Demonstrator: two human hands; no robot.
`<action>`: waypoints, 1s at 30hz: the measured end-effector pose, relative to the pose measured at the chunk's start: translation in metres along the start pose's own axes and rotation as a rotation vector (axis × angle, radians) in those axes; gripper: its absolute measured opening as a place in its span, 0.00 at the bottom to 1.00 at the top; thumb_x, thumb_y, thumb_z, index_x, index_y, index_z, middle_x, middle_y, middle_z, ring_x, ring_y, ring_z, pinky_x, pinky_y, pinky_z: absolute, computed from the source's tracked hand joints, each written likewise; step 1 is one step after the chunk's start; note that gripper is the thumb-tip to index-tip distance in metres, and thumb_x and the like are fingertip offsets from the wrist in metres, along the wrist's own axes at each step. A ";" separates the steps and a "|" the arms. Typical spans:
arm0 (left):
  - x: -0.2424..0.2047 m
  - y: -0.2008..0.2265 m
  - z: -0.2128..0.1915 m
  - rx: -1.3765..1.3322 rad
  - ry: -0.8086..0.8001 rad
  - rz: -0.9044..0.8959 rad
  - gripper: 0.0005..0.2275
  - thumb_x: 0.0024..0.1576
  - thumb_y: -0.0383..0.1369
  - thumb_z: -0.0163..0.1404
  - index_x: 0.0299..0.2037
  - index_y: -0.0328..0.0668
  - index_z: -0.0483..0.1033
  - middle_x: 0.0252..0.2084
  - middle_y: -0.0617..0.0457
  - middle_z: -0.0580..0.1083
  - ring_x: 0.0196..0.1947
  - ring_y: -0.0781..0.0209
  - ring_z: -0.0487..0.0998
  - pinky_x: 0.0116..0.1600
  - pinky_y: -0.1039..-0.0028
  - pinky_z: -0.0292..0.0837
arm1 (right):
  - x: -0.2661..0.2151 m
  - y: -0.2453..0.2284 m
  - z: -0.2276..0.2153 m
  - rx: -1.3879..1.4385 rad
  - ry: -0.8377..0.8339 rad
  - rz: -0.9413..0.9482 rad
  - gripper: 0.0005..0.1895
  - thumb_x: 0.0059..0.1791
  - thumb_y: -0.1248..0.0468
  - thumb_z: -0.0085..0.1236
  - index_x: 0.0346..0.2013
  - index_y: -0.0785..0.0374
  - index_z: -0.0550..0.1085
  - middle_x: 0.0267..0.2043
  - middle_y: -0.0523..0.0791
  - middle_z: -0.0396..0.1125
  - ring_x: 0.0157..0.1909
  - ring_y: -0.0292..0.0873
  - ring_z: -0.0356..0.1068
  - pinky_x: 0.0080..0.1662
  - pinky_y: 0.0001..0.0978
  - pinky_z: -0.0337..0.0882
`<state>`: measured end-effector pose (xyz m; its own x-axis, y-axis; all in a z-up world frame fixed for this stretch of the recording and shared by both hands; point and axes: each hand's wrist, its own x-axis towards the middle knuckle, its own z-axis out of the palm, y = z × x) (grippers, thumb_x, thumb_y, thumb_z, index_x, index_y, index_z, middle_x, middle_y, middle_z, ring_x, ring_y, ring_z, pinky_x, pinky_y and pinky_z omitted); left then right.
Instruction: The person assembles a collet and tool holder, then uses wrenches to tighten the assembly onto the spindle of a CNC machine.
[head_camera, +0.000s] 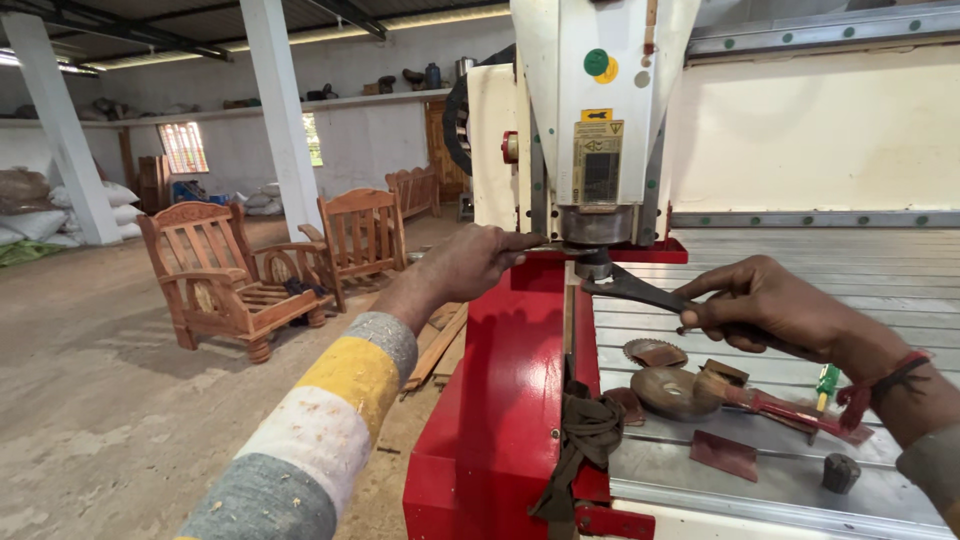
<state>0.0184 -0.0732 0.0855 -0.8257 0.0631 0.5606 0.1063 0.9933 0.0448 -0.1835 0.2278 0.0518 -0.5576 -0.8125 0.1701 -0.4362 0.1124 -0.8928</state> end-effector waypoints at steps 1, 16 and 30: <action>0.000 0.000 0.000 0.009 -0.016 -0.014 0.19 0.61 0.31 0.47 0.64 0.57 0.72 0.42 0.39 0.80 0.38 0.42 0.82 0.47 0.57 0.76 | 0.001 0.001 -0.002 -0.005 0.000 0.007 0.21 0.44 0.68 0.65 0.51 0.75 0.80 0.18 0.47 0.66 0.14 0.35 0.54 0.18 0.29 0.53; 0.001 -0.002 0.002 -0.009 -0.042 -0.029 0.19 0.63 0.31 0.45 0.65 0.56 0.70 0.42 0.44 0.81 0.39 0.47 0.83 0.49 0.59 0.77 | 0.003 -0.010 -0.012 0.028 -0.012 0.079 0.20 0.45 0.67 0.64 0.48 0.76 0.81 0.15 0.48 0.64 0.12 0.35 0.52 0.17 0.29 0.51; -0.006 0.000 0.006 0.075 0.063 0.008 0.17 0.61 0.33 0.47 0.61 0.54 0.75 0.42 0.40 0.80 0.41 0.39 0.81 0.49 0.53 0.75 | -0.014 -0.043 -0.002 -0.074 0.093 0.118 0.20 0.46 0.66 0.64 0.49 0.76 0.81 0.19 0.50 0.65 0.15 0.38 0.54 0.19 0.31 0.55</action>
<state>0.0202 -0.0726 0.0771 -0.7879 0.0675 0.6120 0.0691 0.9974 -0.0210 -0.1588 0.2356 0.0888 -0.6696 -0.7350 0.1068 -0.4127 0.2486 -0.8763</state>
